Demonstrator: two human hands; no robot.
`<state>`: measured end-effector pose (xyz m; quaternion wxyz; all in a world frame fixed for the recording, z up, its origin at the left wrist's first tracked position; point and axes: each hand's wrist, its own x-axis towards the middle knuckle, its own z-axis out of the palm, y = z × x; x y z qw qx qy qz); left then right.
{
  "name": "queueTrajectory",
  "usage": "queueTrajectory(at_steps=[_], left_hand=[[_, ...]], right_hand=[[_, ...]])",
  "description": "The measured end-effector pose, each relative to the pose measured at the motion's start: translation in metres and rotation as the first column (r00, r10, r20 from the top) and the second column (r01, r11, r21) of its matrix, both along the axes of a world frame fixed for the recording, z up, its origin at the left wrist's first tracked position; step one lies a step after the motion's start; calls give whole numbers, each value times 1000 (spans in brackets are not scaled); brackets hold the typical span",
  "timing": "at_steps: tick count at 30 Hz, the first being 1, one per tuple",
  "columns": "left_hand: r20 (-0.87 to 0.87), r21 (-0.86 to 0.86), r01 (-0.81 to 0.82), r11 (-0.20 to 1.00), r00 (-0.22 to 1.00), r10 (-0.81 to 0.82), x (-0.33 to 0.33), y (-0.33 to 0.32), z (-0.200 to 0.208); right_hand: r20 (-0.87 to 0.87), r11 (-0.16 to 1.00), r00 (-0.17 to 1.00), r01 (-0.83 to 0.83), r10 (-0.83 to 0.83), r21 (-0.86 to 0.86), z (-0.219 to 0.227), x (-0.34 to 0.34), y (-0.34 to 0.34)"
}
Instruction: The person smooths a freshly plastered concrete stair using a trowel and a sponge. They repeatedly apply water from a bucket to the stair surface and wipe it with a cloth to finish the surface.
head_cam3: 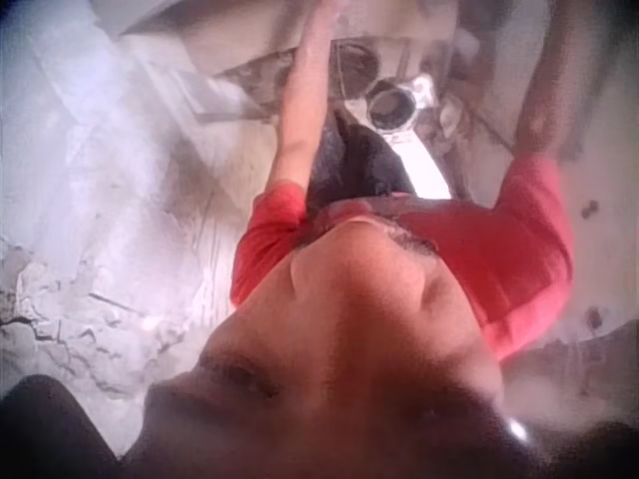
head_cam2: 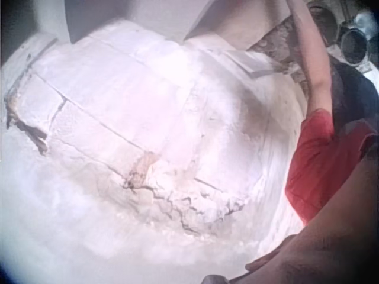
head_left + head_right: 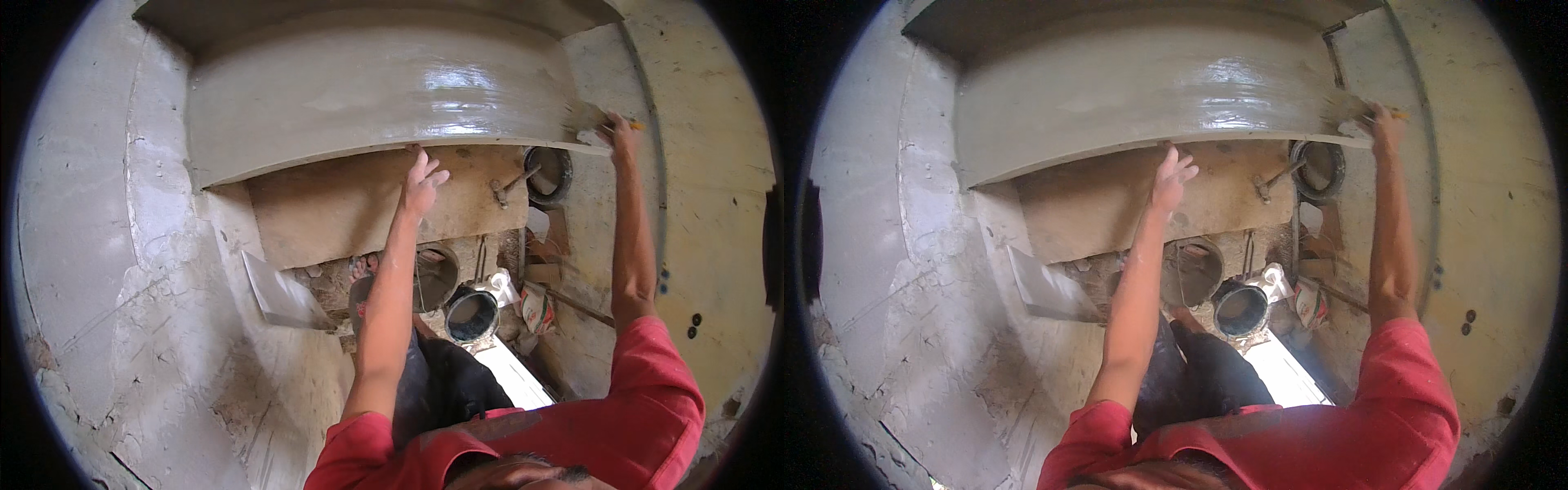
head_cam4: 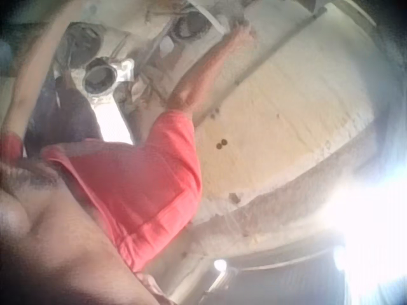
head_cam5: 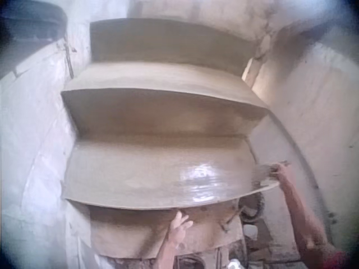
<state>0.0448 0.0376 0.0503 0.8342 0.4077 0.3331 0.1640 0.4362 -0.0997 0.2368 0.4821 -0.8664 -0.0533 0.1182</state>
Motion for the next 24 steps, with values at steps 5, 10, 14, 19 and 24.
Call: queueTrajectory(at_steps=[5,10,14,19,24], left_hand=[[42,53,-32,998,999,30,2,-1,-2],[-12,53,-52,997,999,53,7,-5,-10],[57,31,-73,997,996,71,3,-4,-12],[0,103,-43,994,999,44,2,0,-9],[-133,0,-118,993,984,117,9,0,-15]], right_hand=[[135,918,966,-252,220,307,-2,-12,-12],[-161,900,915,-309,369,308,-51,-43,50],[-89,973,979,-167,183,159,-32,14,2],[221,975,959,141,-178,175,17,53,-91],[-60,878,998,2,31,479,-18,-72,-174]])
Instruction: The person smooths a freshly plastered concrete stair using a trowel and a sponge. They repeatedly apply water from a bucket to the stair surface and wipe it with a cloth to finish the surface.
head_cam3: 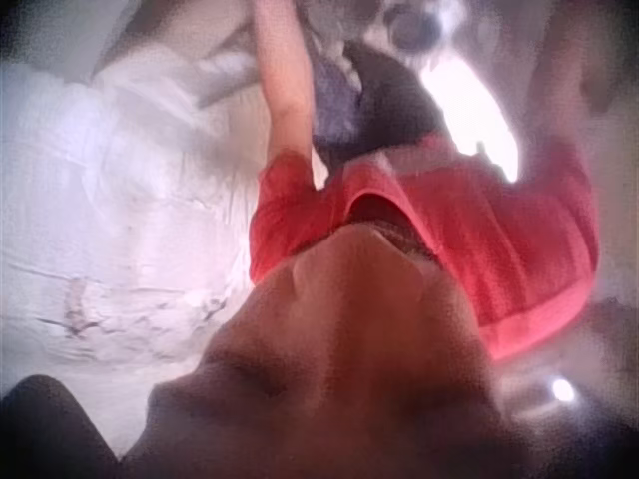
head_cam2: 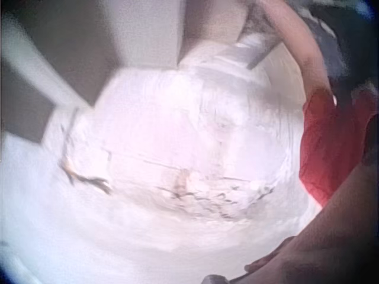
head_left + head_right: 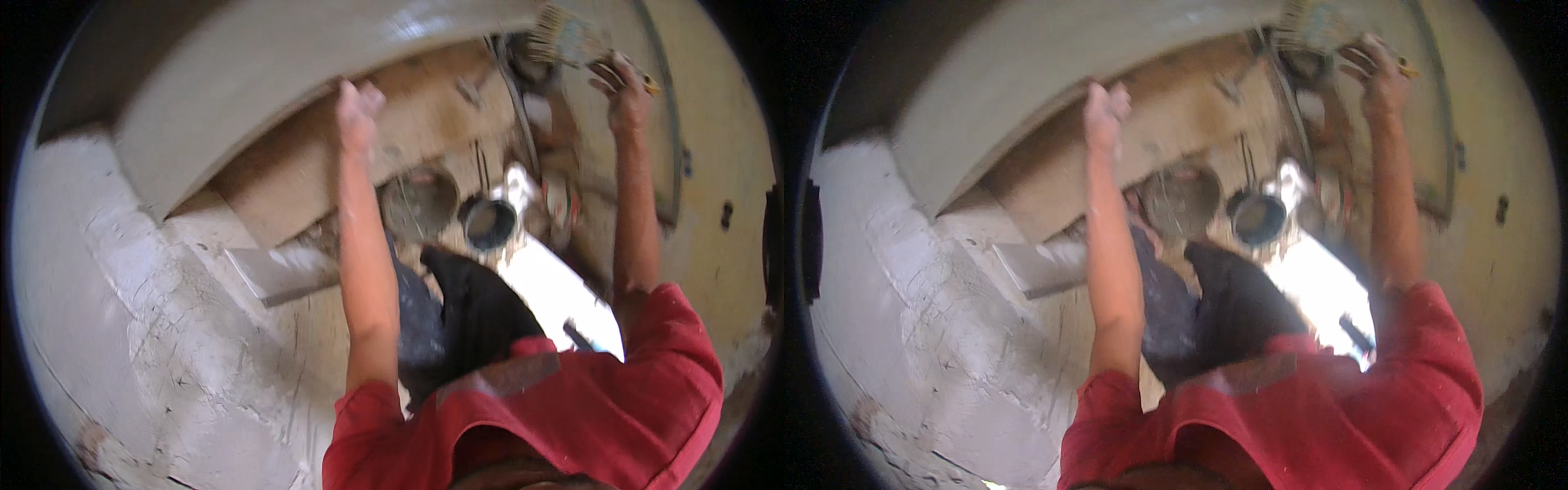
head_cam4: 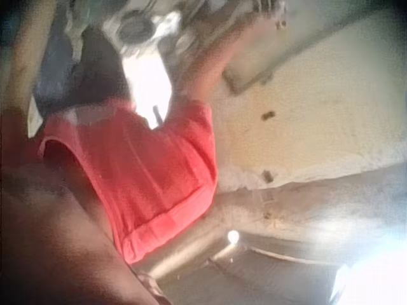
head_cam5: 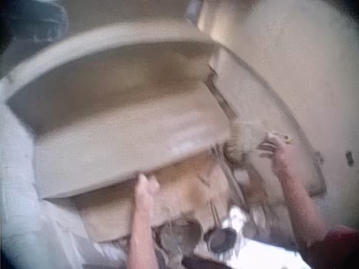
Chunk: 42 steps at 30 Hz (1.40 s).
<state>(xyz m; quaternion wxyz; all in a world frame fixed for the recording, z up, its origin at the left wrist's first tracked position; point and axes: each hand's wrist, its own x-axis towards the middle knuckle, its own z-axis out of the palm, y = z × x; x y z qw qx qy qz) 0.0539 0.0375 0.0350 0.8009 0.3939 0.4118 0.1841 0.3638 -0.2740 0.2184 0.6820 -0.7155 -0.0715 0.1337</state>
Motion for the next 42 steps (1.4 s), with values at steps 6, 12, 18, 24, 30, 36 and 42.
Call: queueTrajectory(at_steps=[6,12,18,24,30,36,42], left_hand=[[90,115,36,993,995,-47,-13,4,-5],[-25,313,204,928,978,-207,-27,2,7],[-185,396,226,890,969,-164,-9,-26,21],[-630,265,504,822,736,-248,-8,-58,-8],[-917,-76,717,693,223,-331,-110,-172,-53],[-499,-501,-12,865,821,-277,-154,-243,-56],[-506,-362,-187,913,862,-24,-143,-276,15]], right_hand=[[-148,841,954,148,-259,-520,-176,-222,-163],[-401,635,585,269,-705,-724,-347,-353,-311],[-248,361,746,-11,-618,-933,-408,-382,-342],[-475,595,868,-307,-144,-742,-427,-348,-237],[-794,907,575,-203,-194,-369,-524,-299,-116],[-829,864,534,-484,164,-141,-578,-285,-95],[-750,811,587,-572,304,-119,-606,-290,-87]])
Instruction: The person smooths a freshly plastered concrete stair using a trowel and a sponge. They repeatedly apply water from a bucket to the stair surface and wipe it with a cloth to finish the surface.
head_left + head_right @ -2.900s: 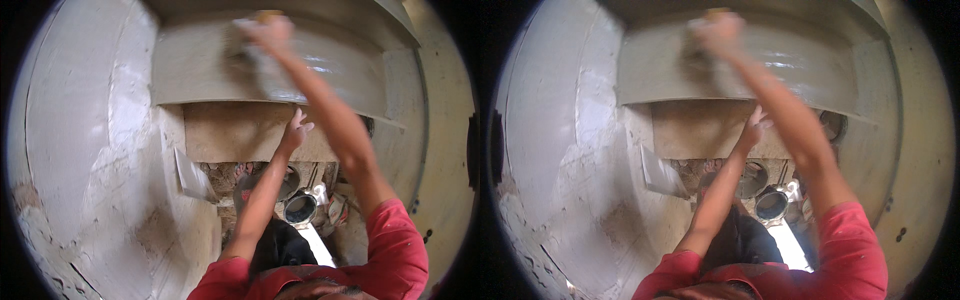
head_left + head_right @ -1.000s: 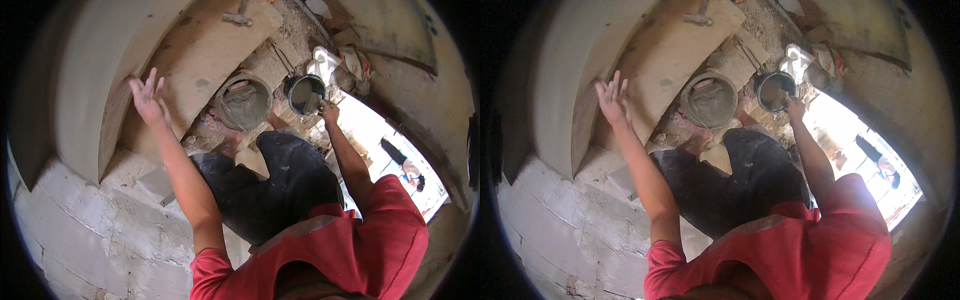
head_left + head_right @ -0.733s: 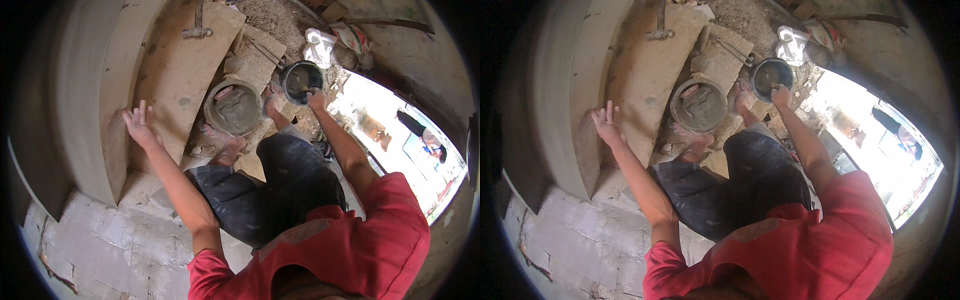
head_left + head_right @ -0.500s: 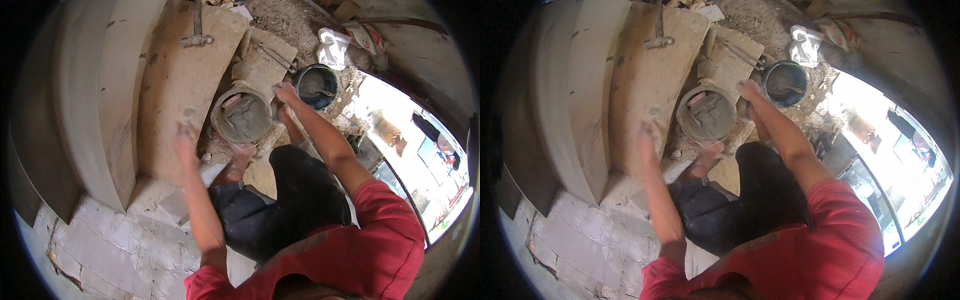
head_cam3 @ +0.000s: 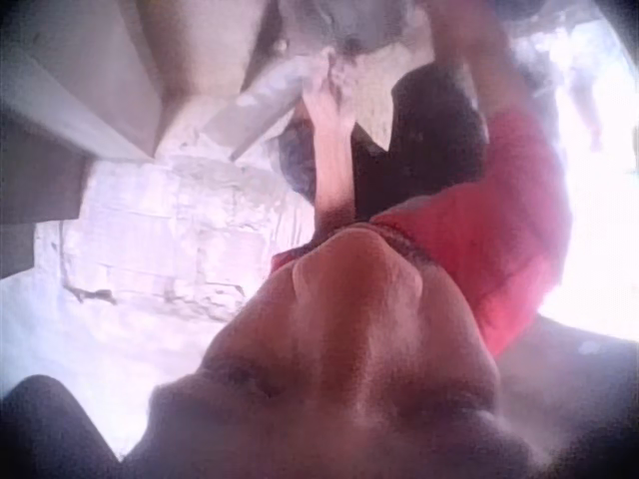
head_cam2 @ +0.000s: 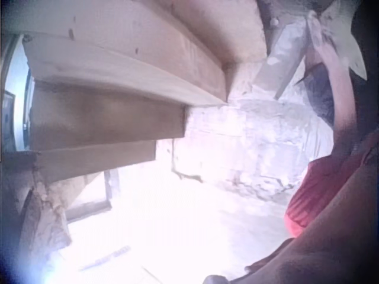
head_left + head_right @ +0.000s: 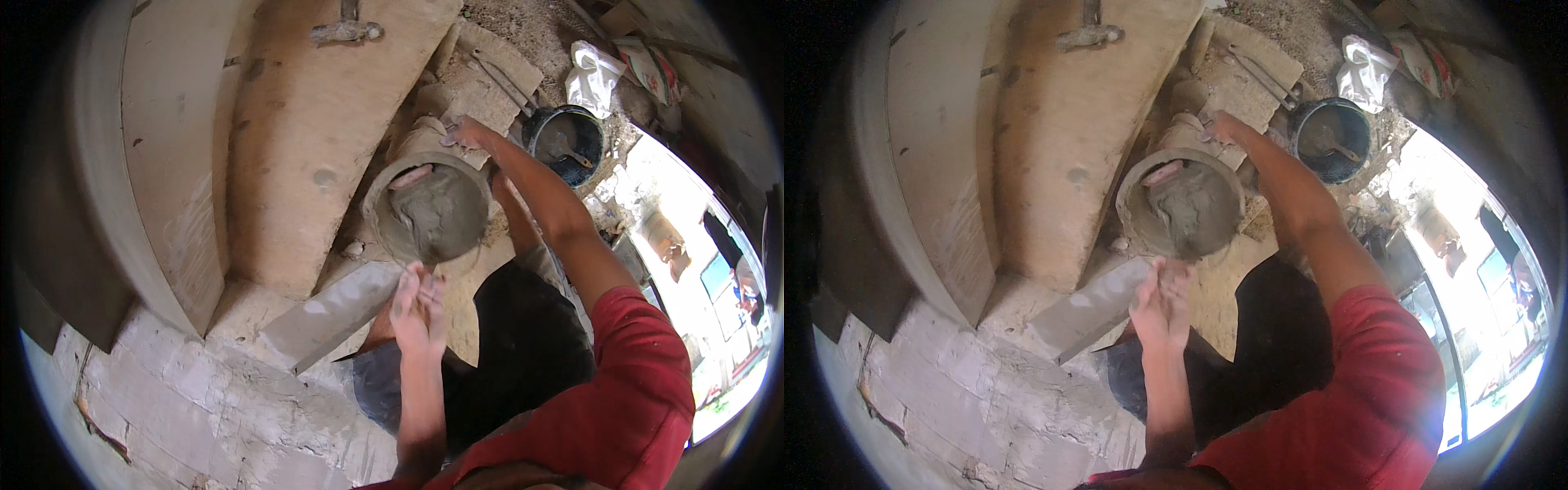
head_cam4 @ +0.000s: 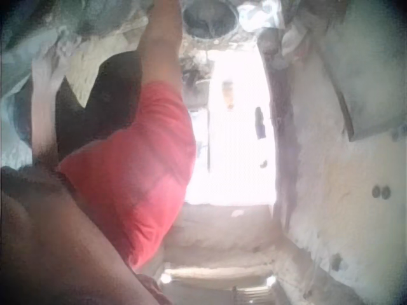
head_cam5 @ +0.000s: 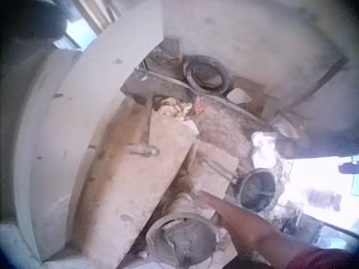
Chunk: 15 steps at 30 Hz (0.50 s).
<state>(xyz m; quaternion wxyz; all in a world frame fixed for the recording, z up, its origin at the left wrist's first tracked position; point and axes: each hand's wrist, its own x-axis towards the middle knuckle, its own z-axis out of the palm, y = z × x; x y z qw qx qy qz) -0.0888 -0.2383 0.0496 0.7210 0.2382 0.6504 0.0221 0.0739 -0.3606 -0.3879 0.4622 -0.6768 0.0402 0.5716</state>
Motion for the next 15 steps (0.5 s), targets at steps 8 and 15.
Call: queueTrajectory(at_steps=[8,15], left_hand=[[68,-106,160,981,986,-154,-26,-10,40],[-103,-15,513,858,853,-512,12,-38,-33]], right_hand=[[314,933,885,-282,343,-226,48,7,-26],[295,817,780,576,-551,3,163,24,-213]])
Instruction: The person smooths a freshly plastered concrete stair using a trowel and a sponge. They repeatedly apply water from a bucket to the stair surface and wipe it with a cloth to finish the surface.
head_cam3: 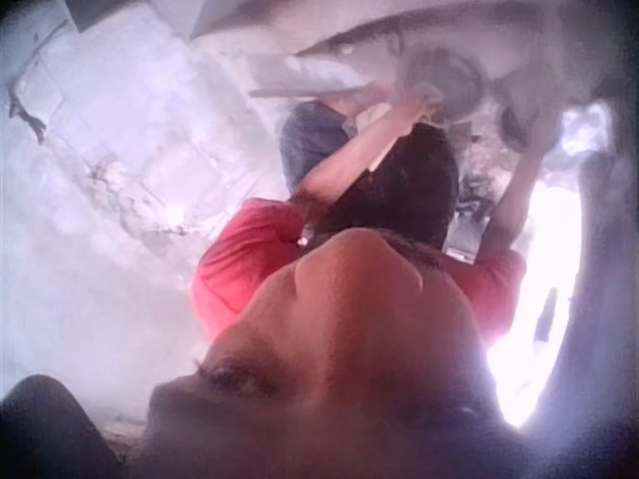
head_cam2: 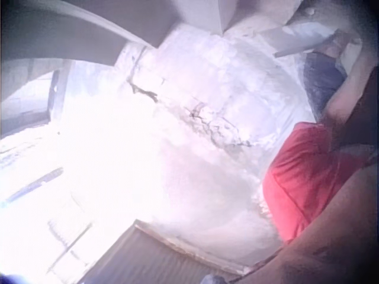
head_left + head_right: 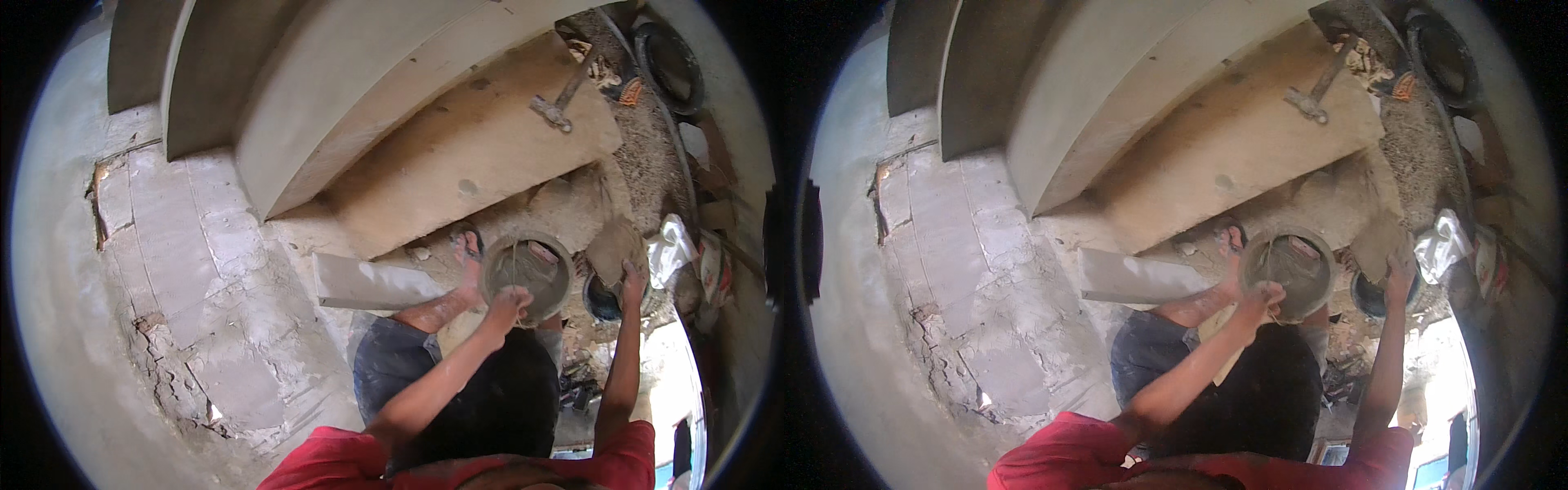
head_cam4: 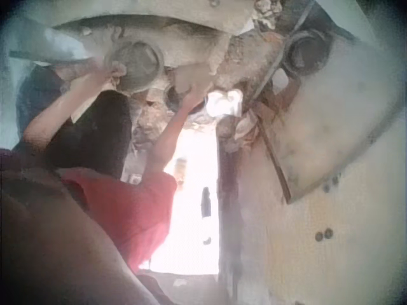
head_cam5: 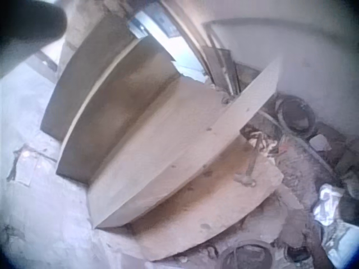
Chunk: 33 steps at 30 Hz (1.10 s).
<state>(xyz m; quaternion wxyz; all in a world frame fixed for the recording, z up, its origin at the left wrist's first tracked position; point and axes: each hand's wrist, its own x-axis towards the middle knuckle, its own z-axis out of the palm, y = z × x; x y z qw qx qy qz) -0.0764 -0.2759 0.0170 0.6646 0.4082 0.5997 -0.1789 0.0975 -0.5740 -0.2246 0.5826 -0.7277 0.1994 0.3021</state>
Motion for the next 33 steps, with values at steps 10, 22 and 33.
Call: queueTrajectory(at_steps=[10,22,33], left_hand=[[-309,367,646,669,763,-568,43,2,-106],[-383,570,703,425,685,-619,39,28,-41],[413,-321,54,946,907,88,164,-84,99]], right_hand=[[-310,658,727,686,-612,311,112,-52,-42],[-658,411,656,751,-369,518,240,-76,77],[-18,695,753,616,-658,371,287,-9,69]])
